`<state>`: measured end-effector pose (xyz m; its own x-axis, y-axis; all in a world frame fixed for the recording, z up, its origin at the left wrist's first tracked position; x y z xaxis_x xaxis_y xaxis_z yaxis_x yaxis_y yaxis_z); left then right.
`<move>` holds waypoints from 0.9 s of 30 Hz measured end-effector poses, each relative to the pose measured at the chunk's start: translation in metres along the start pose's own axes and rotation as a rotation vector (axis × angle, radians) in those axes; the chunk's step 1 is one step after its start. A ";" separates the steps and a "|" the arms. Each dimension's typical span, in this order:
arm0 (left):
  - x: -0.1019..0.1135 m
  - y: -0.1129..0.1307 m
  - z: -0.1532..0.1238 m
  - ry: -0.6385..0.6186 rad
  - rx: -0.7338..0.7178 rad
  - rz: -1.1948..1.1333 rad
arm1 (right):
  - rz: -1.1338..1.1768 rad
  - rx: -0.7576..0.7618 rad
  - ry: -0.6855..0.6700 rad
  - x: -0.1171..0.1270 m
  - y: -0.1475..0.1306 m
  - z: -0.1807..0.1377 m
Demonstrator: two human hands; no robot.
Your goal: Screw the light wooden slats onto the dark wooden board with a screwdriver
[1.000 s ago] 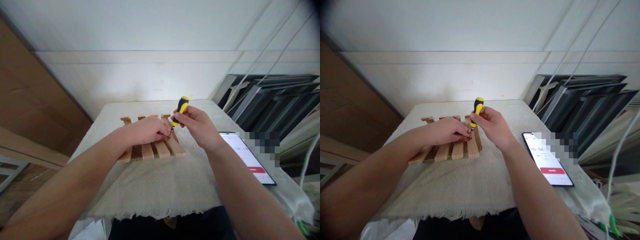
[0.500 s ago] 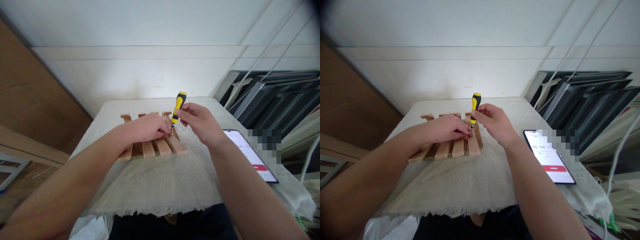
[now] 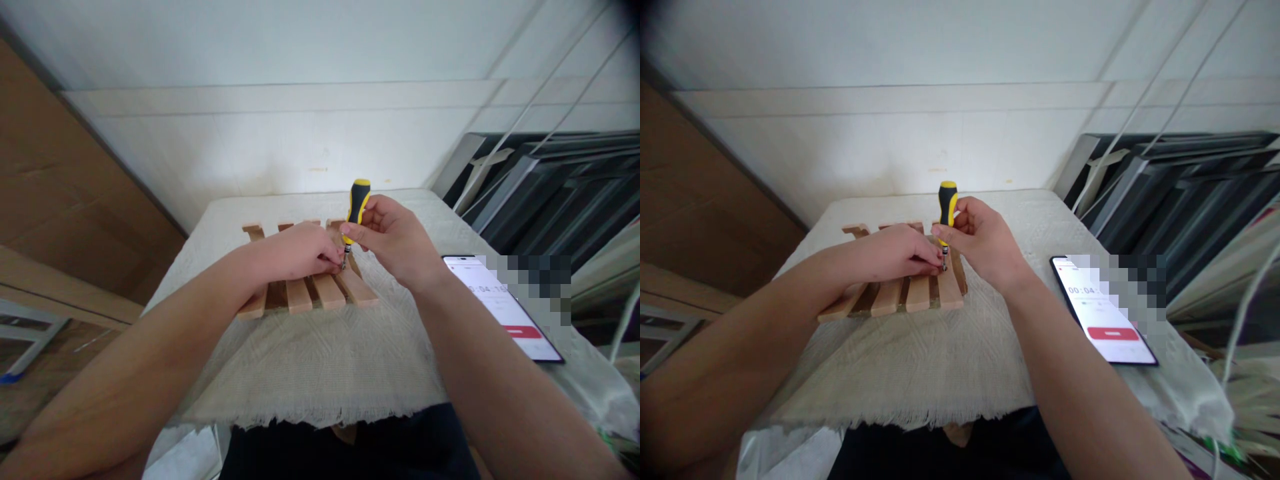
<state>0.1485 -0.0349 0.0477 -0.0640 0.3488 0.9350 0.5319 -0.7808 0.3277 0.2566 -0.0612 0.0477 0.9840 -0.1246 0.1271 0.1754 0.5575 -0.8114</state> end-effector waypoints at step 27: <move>0.001 0.001 -0.003 0.020 -0.086 -0.040 | -0.008 -0.143 -0.095 0.009 -0.007 -0.007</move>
<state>0.1466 -0.0374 0.0495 -0.1015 0.3709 0.9231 0.4539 -0.8084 0.3747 0.2637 -0.0721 0.0500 0.9822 -0.0469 0.1817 0.1839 0.4332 -0.8823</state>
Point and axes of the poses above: each hand's wrist, its own z-axis towards the middle knuckle, its own x-axis out of the back of the hand, y = z × x, the point moved 6 cm from there along z, towards the middle knuckle, and after that the axes turned 15 degrees about x, right-handed, at the moved point
